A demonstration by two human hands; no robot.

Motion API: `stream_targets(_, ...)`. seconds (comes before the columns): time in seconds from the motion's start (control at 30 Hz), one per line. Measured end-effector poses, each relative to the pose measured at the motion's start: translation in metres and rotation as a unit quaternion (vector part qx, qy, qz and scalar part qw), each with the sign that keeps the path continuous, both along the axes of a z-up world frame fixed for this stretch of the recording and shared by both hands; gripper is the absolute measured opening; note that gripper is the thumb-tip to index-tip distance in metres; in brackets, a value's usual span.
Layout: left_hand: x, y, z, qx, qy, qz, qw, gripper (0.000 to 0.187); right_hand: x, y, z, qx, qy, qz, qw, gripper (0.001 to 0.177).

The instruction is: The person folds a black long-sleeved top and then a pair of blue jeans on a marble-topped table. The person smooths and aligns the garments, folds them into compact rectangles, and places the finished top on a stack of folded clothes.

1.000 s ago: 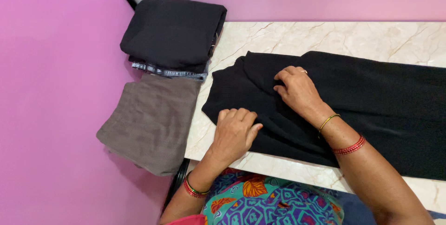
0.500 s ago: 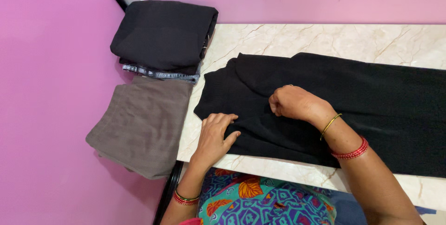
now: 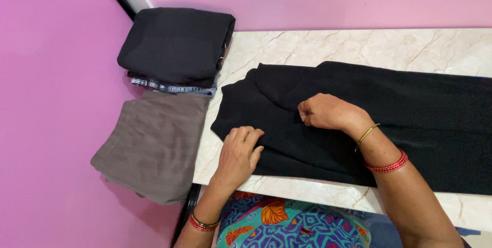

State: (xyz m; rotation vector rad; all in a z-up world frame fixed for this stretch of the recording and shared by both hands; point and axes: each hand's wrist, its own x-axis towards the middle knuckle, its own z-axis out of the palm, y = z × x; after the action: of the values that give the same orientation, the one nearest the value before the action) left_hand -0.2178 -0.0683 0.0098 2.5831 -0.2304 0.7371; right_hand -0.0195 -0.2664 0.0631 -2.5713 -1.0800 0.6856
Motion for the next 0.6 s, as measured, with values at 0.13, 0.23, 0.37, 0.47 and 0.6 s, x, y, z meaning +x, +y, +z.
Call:
stream_targets(0.13, 0.006, 0.001, 0.002, 0.034, 0.033, 0.008, 0.999, 0.011, 0.003, -0.001, -0.004, 0.014, 0.005, 0.015, 1.0, 0.013)
stream_targets(0.23, 0.006, 0.0, 0.007, 0.035, 0.049, 0.011, 0.998, 0.013, 0.006, 0.0, -0.01, 0.009, -0.018, 0.028, 0.999, 0.013)
stream_targets(0.37, 0.011, 0.002, 0.022, 0.008, 0.061, -0.032, 0.998, 0.018, 0.011, 0.003, -0.015, 0.061, -0.001, -0.011, 0.998, 0.017)
stream_targets(0.47, 0.028, -0.008, 0.025, 0.026, 0.083, -0.064, 0.994, 0.033, 0.012, 0.007, -0.022, 0.183, -0.101, -0.022, 0.978, 0.027)
stream_targets(0.6, 0.049, -0.023, 0.009, 0.119, 0.166, -0.086, 0.975, 0.06, -0.002, 0.025, -0.048, 0.287, -0.319, 0.069, 0.901, 0.047)
